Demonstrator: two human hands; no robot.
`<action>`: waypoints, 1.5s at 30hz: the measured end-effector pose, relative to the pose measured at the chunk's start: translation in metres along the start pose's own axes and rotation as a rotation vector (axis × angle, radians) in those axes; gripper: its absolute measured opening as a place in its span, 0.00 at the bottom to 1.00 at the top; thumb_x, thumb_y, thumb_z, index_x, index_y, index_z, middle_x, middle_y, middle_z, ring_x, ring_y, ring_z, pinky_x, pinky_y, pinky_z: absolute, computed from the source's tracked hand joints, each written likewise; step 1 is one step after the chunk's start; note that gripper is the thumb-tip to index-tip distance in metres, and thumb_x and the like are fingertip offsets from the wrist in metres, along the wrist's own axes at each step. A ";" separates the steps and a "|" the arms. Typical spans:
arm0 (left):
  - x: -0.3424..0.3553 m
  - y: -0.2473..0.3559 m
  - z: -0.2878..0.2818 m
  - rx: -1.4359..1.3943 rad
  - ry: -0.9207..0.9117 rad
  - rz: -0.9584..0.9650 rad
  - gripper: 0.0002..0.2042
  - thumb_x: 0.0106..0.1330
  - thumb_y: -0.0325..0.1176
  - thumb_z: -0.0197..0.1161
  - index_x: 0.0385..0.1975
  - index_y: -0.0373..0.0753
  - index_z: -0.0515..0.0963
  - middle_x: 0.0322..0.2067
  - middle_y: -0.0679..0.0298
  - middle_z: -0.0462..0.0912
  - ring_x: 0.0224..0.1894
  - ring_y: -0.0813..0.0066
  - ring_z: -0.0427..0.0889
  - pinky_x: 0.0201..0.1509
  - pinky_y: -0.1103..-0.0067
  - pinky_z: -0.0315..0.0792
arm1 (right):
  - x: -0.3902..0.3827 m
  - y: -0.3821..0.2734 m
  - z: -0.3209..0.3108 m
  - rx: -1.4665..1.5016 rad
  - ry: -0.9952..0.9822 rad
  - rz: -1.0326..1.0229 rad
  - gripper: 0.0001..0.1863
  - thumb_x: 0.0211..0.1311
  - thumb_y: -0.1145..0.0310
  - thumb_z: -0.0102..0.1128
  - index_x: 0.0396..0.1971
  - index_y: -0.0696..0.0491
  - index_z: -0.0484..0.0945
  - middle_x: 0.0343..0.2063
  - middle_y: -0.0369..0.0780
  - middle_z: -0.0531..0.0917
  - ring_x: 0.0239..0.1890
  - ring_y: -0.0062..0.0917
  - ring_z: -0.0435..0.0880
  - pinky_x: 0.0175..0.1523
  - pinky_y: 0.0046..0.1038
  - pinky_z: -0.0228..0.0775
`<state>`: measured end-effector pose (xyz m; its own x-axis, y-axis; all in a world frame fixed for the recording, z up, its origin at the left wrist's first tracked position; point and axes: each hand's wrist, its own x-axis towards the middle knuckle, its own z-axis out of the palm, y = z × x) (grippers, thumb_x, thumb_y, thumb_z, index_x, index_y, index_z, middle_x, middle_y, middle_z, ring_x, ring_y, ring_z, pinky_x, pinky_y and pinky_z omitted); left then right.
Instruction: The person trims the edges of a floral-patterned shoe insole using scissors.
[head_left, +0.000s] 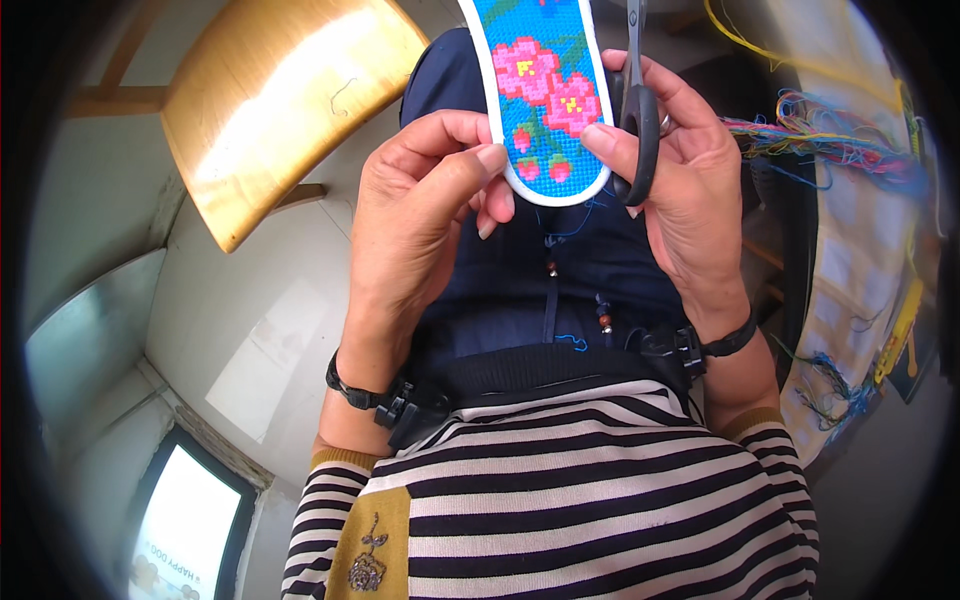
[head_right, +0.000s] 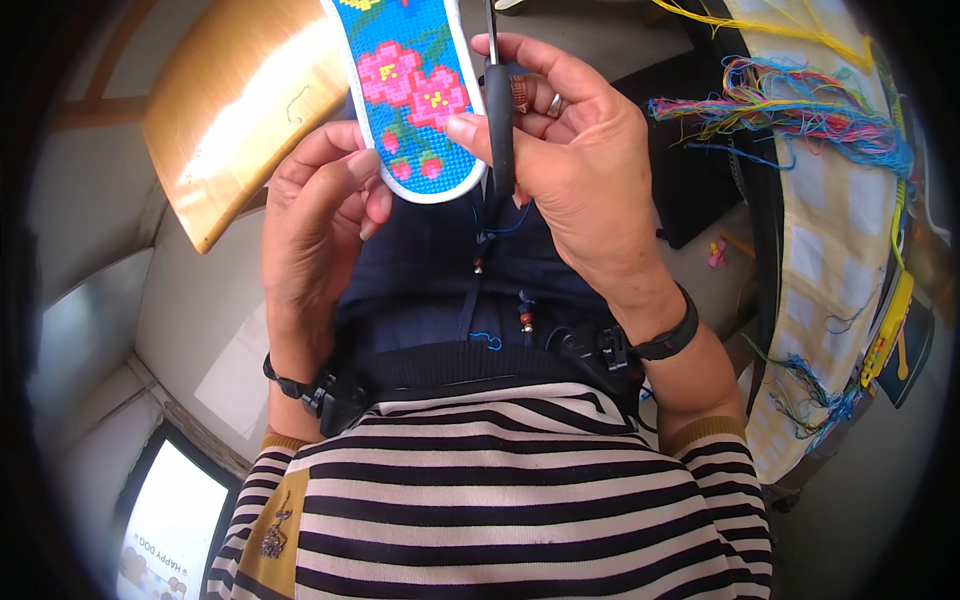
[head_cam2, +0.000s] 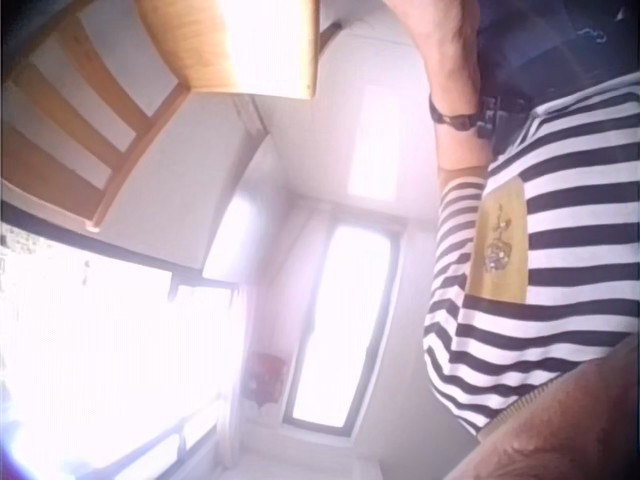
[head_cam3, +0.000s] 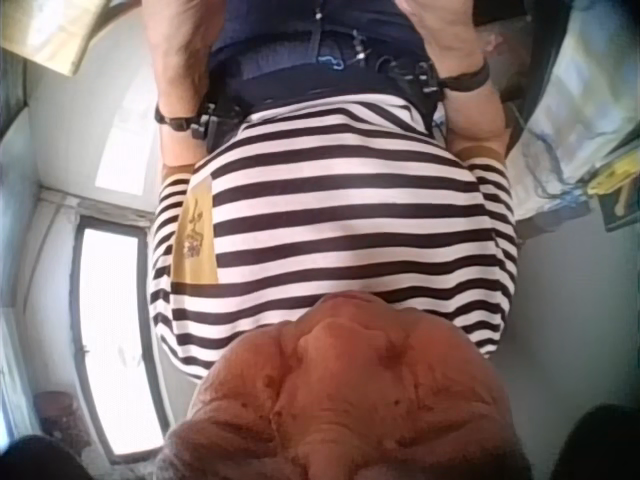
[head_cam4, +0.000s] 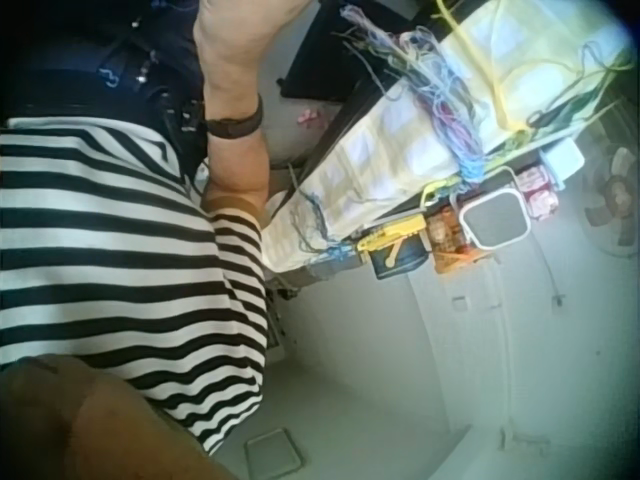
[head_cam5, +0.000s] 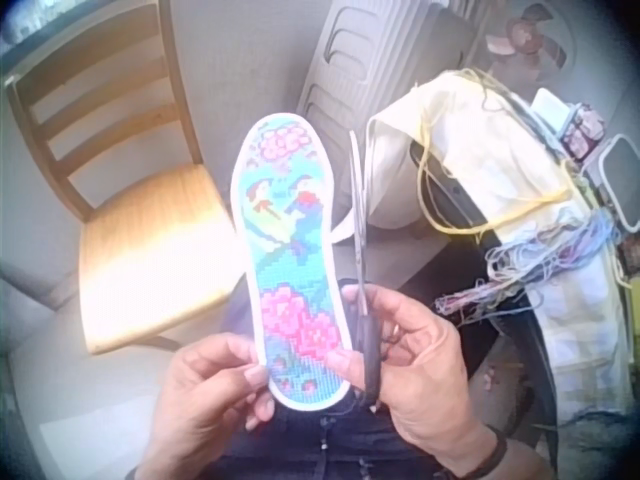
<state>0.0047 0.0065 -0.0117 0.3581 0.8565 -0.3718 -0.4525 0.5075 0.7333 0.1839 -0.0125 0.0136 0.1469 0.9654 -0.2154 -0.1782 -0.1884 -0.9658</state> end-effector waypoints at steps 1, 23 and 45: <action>0.000 0.000 0.000 0.013 -0.002 -0.007 0.05 0.61 0.25 0.59 0.34 0.31 0.77 0.22 0.64 0.79 0.20 0.83 0.77 0.21 0.89 0.68 | 0.000 0.000 0.001 -0.018 0.014 -0.031 0.26 0.49 0.80 0.67 0.51 0.62 0.72 0.30 0.36 0.81 0.23 0.06 0.74 0.18 0.08 0.54; -0.001 -0.002 0.009 0.239 0.031 0.107 0.06 0.62 0.25 0.56 0.34 0.30 0.77 0.23 0.61 0.80 0.20 0.80 0.78 0.20 0.87 0.70 | -0.003 -0.001 -0.002 -0.091 0.011 -0.183 0.26 0.49 0.83 0.66 0.50 0.65 0.70 0.37 0.42 0.82 0.40 0.19 0.81 0.46 0.19 0.76; 0.001 0.001 0.011 0.094 0.009 0.108 0.05 0.63 0.25 0.57 0.31 0.29 0.76 0.23 0.61 0.79 0.19 0.79 0.78 0.18 0.86 0.70 | -0.011 -0.033 -0.038 0.109 -0.010 0.081 0.23 0.59 0.68 0.61 0.52 0.63 0.70 0.24 0.37 0.79 0.20 0.11 0.76 0.15 0.08 0.57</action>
<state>0.0139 0.0070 -0.0047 0.3044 0.9064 -0.2928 -0.4094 0.4020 0.8190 0.2254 -0.0243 0.0425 0.1181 0.9495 -0.2905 -0.2941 -0.2460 -0.9236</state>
